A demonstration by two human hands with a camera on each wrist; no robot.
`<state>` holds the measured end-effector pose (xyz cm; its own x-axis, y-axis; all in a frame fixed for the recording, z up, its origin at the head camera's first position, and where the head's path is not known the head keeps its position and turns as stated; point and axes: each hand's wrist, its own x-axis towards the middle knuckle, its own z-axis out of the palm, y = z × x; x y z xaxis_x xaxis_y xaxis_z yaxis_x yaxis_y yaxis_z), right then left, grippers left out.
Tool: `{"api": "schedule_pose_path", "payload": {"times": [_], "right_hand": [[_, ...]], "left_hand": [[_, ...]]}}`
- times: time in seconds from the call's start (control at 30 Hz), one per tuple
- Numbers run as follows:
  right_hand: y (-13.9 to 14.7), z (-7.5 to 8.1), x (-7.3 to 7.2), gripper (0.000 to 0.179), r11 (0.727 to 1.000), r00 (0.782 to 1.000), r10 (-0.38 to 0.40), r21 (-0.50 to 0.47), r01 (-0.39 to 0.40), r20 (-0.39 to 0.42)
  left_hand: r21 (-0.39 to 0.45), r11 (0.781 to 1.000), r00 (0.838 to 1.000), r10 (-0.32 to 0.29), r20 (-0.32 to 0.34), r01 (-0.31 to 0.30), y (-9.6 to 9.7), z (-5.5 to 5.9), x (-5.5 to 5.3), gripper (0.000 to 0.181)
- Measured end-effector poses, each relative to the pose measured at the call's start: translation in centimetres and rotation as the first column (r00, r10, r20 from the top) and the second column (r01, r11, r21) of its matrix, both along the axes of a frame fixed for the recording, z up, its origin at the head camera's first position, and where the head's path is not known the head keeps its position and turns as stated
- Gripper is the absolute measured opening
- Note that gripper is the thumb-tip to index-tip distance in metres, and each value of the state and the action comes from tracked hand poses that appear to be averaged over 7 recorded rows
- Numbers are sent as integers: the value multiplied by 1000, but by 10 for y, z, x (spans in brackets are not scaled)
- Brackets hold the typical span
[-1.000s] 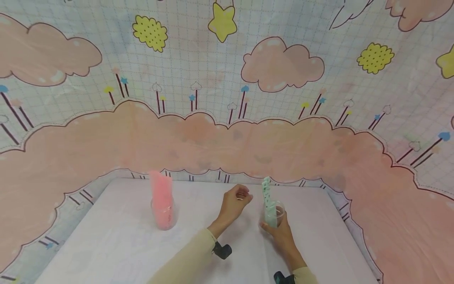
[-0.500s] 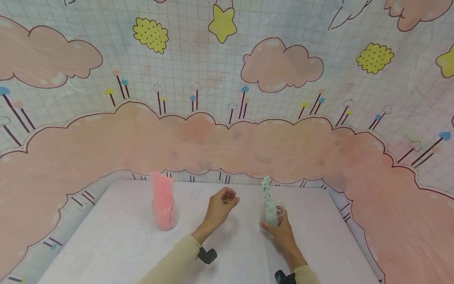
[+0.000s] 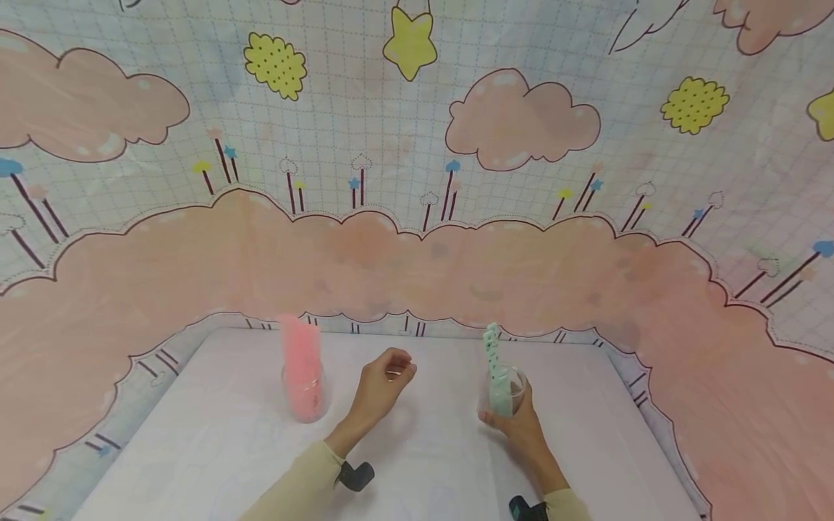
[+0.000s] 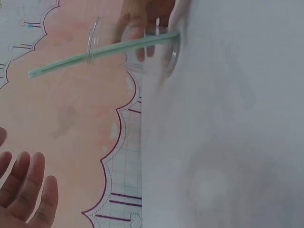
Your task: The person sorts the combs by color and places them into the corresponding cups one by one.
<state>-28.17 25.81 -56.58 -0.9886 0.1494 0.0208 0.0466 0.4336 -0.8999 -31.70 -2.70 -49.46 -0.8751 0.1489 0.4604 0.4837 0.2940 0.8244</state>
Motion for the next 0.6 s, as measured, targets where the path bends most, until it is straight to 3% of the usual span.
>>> {"api": "schedule_pose_path", "payload": {"times": [0.23, 0.37, 0.6], "right_hand": [[0, 21, 15, 107, 999, 997, -36, -32, 34, -61], [-3, 33, 22, 99, 997, 981, -71, 12, 75, -180], [-14, 57, 34, 81, 979, 921, -90, 136, 152, -378]], "left_hand": [[-37, 999, 999, 16, -29, -17, -23, 0, 4, 16], [-110, 993, 997, 41, -68, -48, -34, 2, 9, 24], [-325, 934, 983, 105, -150, -149, -48, 11, 22, 41]]}}
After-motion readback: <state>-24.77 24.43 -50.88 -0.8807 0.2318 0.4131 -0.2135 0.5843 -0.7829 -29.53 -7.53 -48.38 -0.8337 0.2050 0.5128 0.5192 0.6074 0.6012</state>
